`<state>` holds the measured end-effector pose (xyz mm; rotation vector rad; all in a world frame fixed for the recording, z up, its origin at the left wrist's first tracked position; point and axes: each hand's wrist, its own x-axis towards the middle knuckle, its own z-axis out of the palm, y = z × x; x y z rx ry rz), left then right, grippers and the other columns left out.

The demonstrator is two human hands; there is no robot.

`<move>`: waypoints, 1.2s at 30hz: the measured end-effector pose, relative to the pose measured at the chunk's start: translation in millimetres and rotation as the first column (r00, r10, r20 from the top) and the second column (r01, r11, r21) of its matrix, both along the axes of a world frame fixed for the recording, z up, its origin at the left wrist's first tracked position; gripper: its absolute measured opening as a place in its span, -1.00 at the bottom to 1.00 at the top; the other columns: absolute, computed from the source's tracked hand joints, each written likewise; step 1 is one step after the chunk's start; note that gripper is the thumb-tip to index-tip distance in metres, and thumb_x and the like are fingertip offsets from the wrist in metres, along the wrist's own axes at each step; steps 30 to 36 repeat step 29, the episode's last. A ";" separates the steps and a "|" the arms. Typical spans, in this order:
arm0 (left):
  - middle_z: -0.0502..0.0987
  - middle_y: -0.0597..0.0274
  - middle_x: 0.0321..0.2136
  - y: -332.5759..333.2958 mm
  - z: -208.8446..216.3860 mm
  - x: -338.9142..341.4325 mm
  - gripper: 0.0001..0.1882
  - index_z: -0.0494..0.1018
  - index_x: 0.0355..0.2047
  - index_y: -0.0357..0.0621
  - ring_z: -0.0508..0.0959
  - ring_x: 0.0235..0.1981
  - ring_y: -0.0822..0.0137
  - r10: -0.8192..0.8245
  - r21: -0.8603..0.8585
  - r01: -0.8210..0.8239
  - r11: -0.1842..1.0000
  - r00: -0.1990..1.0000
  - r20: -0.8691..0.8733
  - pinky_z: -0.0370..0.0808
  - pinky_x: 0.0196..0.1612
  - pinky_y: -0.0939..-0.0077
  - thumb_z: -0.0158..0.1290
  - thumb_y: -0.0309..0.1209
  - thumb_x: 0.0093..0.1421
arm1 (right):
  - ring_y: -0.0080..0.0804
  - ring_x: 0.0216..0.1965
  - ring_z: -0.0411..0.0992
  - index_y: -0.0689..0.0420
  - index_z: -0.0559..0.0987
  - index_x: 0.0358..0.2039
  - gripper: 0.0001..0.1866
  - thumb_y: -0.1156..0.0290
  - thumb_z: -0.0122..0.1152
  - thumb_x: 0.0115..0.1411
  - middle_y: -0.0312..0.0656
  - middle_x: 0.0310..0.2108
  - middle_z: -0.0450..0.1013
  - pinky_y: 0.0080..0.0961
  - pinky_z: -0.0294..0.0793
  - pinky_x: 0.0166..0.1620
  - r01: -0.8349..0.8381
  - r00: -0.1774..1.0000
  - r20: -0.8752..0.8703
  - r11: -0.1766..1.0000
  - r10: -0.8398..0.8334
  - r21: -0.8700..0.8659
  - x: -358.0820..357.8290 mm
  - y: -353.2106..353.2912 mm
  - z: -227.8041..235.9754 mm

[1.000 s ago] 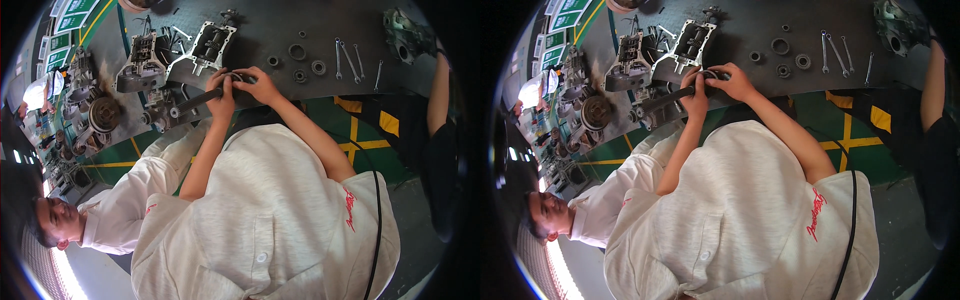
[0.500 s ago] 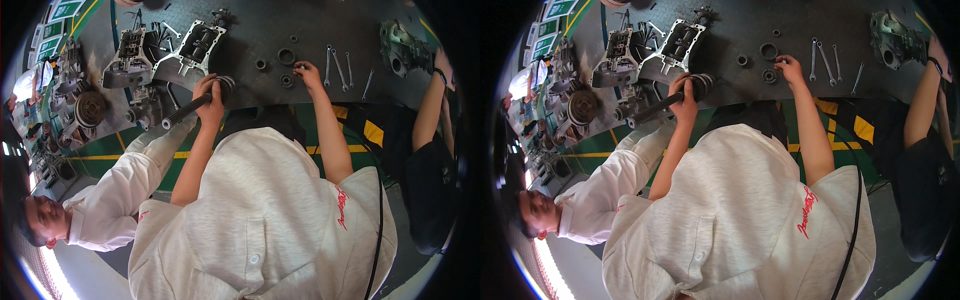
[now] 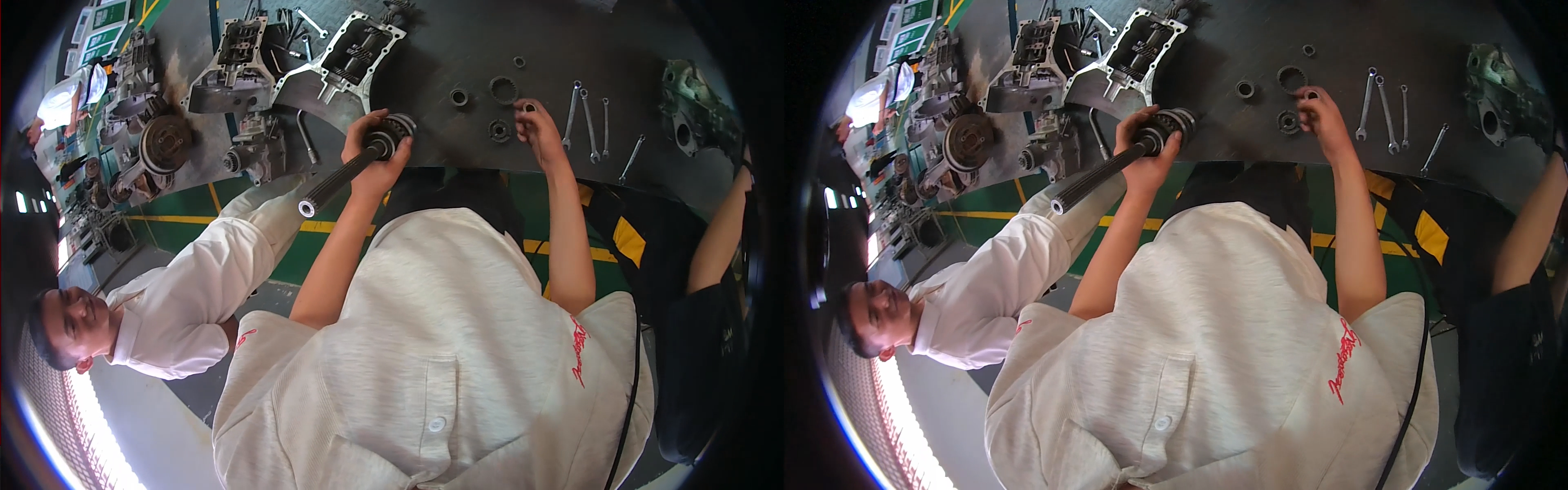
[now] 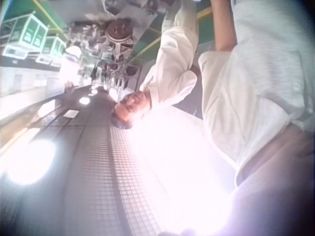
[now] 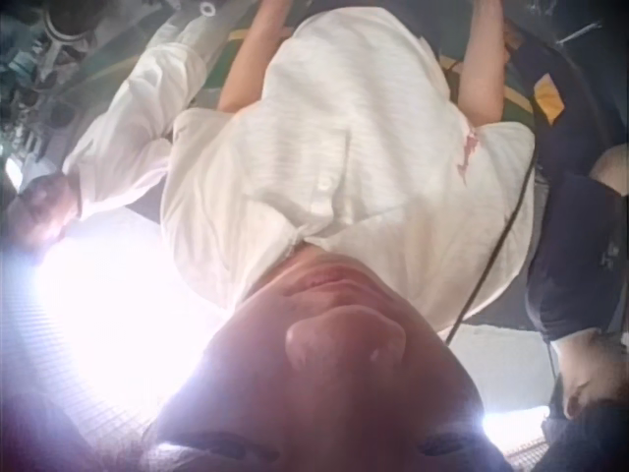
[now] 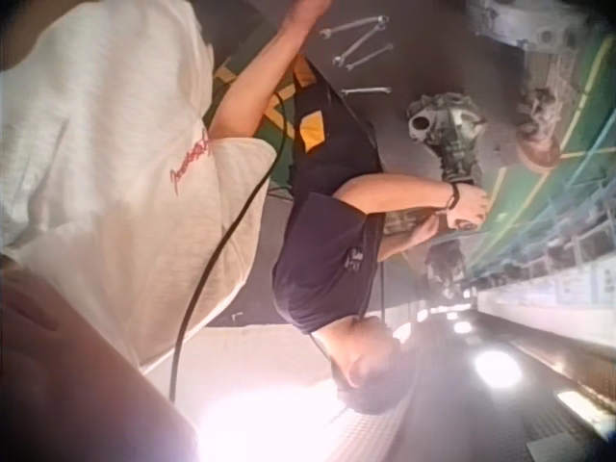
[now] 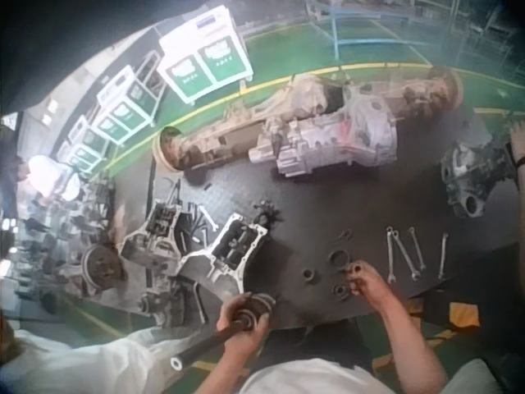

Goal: Manually assemble various gears, bearings, and rings onto a transmission main shaft.

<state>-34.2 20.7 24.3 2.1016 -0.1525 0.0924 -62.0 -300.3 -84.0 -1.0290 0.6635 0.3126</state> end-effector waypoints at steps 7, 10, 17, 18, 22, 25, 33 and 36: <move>0.62 0.00 -0.08 5.0 -13.3 1.1 -0.49 0.48 -0.11 -0.20 0.65 -0.10 0.09 -0.012 0.004 0.012 1.000 0.997 0.077 0.57 0.01 0.28 0.43 -0.44 -0.07 | -0.48 -0.28 0.49 0.11 0.64 -0.05 -0.64 0.43 0.47 0.12 -0.21 -0.21 0.56 -0.51 0.50 -0.19 -0.281 0.638 0.577 0.852 0.510 -0.442 24.8 91.6 219.3; 0.58 0.01 -0.02 8.8 -11.3 3.9 -0.47 0.47 -0.01 -0.17 0.62 -0.04 0.08 -0.029 -0.106 0.032 0.994 0.999 0.027 0.53 0.08 0.28 0.39 -0.40 0.01 | -0.31 -0.22 0.52 0.10 0.69 -0.13 -0.61 0.39 0.57 0.00 -0.18 -0.21 0.57 -0.41 0.51 -0.15 0.006 0.319 0.812 0.856 0.488 -0.517 44.5 129.7 251.6; 0.48 0.03 0.10 29.0 17.8 -5.5 -0.35 0.38 0.11 -0.13 0.53 0.07 0.10 -0.062 -0.139 0.036 0.990 0.979 -0.193 0.42 0.20 0.27 0.39 -0.30 0.04 | -0.21 -0.17 0.51 0.10 0.68 -0.19 -0.61 0.36 0.59 -0.07 -0.24 -0.22 0.57 -0.29 0.46 -0.03 -0.016 0.182 0.869 0.885 0.460 -0.465 60.4 189.7 252.8; 0.47 0.04 0.11 29.4 21.7 -8.7 -0.33 0.37 0.12 -0.13 0.51 0.09 0.11 -0.066 -0.136 0.037 0.990 0.974 -0.217 0.40 0.21 0.26 0.39 -0.28 0.04 | -0.21 -0.18 0.52 0.10 0.67 -0.21 -0.62 0.36 0.58 -0.06 -0.23 -0.24 0.57 -0.29 0.47 -0.05 -0.116 0.197 0.837 0.860 0.511 -0.497 60.5 189.3 249.7; 0.42 0.05 0.18 25.2 33.4 -12.7 -0.26 0.31 0.19 -0.10 0.46 0.15 0.12 -0.107 -0.135 0.070 0.988 0.949 -0.295 0.34 0.28 0.25 0.40 -0.22 0.06 | -0.20 -0.21 0.54 0.12 0.66 -0.23 -0.67 0.44 0.54 -0.04 -0.21 -0.28 0.59 -0.28 0.51 -0.09 -0.323 0.230 0.809 0.826 0.542 -0.462 56.4 188.0 241.7; 0.37 0.06 0.23 23.4 32.0 -14.0 -0.21 0.27 0.24 -0.08 0.42 0.20 0.13 -0.156 -0.091 0.134 0.987 0.940 -0.302 0.29 0.33 0.24 0.40 -0.18 0.07 | -0.18 -0.18 0.55 0.14 0.66 -0.20 -0.65 0.53 0.50 -0.07 -0.19 -0.25 0.60 -0.28 0.52 -0.04 -0.460 0.249 0.799 0.793 0.547 -0.400 58.5 184.1 239.0; 0.32 0.07 0.29 25.2 13.1 -4.3 -0.14 0.22 0.30 -0.06 0.37 0.26 0.14 -0.197 -0.047 0.192 0.980 0.940 -0.278 0.23 0.39 0.23 0.40 -0.12 0.09 | -0.27 -0.12 0.57 0.11 0.67 -0.20 -0.70 0.47 0.51 0.01 -0.22 -0.25 0.62 -0.33 0.48 0.05 -0.417 0.309 0.786 0.820 0.535 -0.393 60.9 193.3 217.6; 0.32 0.07 0.29 25.2 13.1 -4.3 -0.14 0.22 0.30 -0.06 0.37 0.26 0.14 -0.197 -0.047 0.192 0.980 0.940 -0.278 0.23 0.39 0.23 0.40 -0.12 0.09 | -0.27 -0.12 0.57 0.11 0.67 -0.20 -0.70 0.47 0.51 0.01 -0.22 -0.25 0.62 -0.33 0.48 0.05 -0.417 0.309 0.786 0.820 0.535 -0.393 60.9 193.3 217.6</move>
